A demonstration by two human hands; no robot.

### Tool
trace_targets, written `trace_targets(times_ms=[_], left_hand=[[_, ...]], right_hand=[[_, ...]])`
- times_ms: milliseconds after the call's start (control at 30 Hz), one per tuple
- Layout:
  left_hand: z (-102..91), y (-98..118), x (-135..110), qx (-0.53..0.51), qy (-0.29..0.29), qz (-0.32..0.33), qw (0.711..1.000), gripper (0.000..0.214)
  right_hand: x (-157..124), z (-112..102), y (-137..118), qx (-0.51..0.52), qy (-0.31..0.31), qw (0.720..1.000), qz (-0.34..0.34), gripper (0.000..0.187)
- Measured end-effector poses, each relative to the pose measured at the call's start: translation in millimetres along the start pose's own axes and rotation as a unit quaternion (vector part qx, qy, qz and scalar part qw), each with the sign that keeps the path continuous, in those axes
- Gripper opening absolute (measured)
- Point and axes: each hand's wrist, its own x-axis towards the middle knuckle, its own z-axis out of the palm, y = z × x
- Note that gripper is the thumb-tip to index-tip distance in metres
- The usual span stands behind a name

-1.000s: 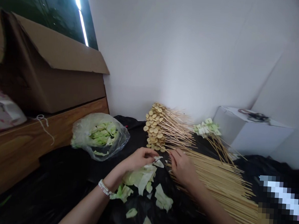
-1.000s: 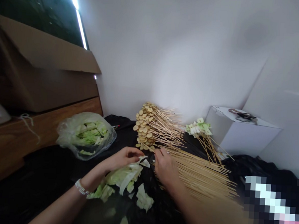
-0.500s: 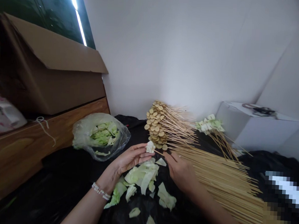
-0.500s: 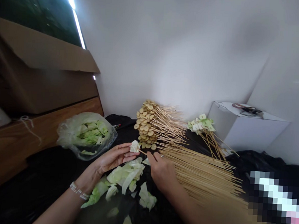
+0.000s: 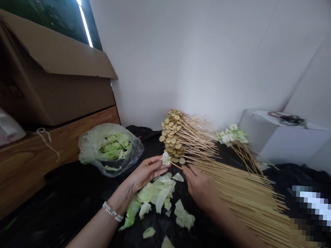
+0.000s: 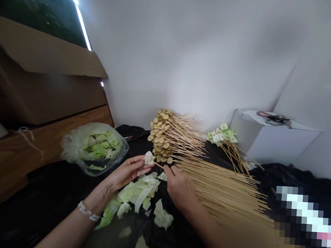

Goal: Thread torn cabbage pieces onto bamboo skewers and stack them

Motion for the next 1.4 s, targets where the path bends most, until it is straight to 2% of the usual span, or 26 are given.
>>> trace_targets(times_ms=[167, 333, 467, 667, 933, 1267, 1400], left_hand=[[2.8, -1.5, 0.9, 0.017, -0.016, 0.01, 1.0, 0.033], [3.4, -7.9, 4.9, 0.081, 0.033, 0.054, 0.995, 0.035], [4.3, -11.2, 6.4, 0.146, 0.033, 0.09, 0.985, 0.04], [5.1, -14.4, 7.8, 0.2, 0.066, 0.149, 0.966, 0.036], [6.0, -16.5, 7.4, 0.227, 0.048, 0.146, 0.962, 0.034], [7.5, -19.6, 5.9, 0.286, 0.033, 0.165, 0.943, 0.032], [12.1, -24.4, 3.5, 0.292, -0.001, 0.154, 0.944, 0.03]], right_hand=[[-0.2, 0.5, 0.1, -0.007, -0.016, 1.0, 0.001, 0.039], [-0.6, 0.0, -0.8, -0.014, -0.028, 0.999, 0.003, 0.039], [0.4, -0.8, -1.8, -0.005, -0.039, 0.999, 0.011, 0.038], [-0.2, 1.2, -4.6, -0.005, -0.055, 0.998, 0.02, 0.035], [-2.0, 5.7, -7.7, 0.001, -0.074, 0.997, 0.03, 0.034], [-1.8, 9.1, -14.0, 0.047, -0.125, 0.989, 0.06, 0.03], [-3.0, 10.1, -16.3, 0.065, -0.135, 0.987, 0.061, 0.027]])
